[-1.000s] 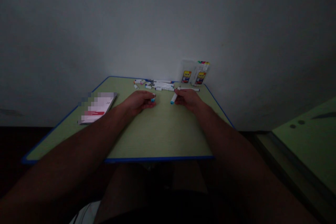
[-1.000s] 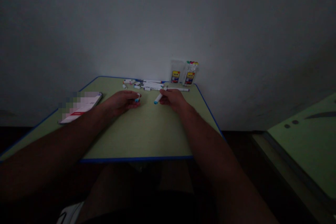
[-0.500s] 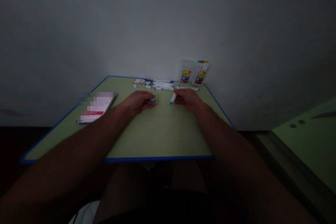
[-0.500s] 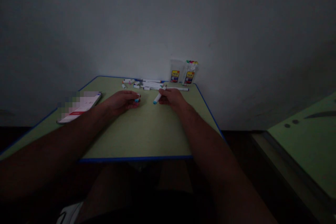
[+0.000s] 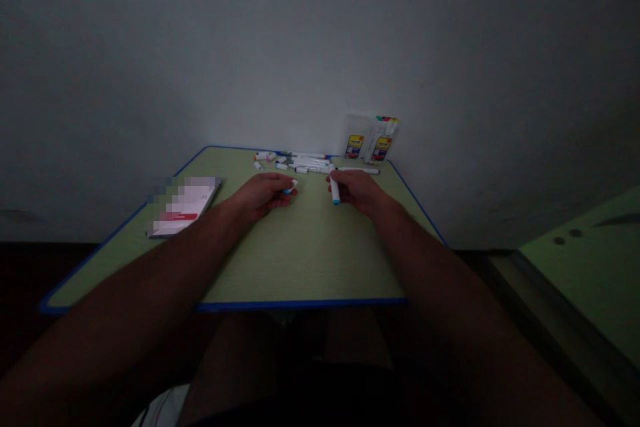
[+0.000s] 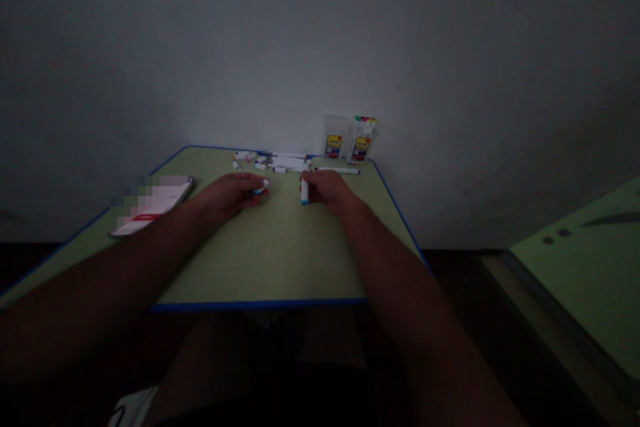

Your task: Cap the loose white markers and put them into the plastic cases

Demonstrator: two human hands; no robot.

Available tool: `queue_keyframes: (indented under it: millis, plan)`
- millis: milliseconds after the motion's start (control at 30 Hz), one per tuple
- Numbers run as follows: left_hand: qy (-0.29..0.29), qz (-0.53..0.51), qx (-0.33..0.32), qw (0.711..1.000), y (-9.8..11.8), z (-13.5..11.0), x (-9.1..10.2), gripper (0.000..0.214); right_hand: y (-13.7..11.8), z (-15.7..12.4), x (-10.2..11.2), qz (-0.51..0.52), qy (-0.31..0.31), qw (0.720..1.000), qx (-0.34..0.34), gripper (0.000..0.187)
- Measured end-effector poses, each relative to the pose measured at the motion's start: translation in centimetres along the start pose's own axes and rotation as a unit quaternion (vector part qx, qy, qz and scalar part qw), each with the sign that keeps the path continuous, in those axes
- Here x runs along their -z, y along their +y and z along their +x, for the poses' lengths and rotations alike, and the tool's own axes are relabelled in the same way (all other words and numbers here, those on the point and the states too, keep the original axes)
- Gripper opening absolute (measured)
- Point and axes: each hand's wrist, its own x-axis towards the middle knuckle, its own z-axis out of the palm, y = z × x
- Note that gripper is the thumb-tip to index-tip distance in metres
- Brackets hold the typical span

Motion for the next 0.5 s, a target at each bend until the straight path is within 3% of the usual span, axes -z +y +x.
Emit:
queue_keyframes:
  millis: [500]
  plan:
    - [0.008,-0.006,0.009,1.000,0.44,-0.34,-0.30,0.012,0.09,0.10,-0.10,0.009,-0.004,1.000,-0.002,0.019]
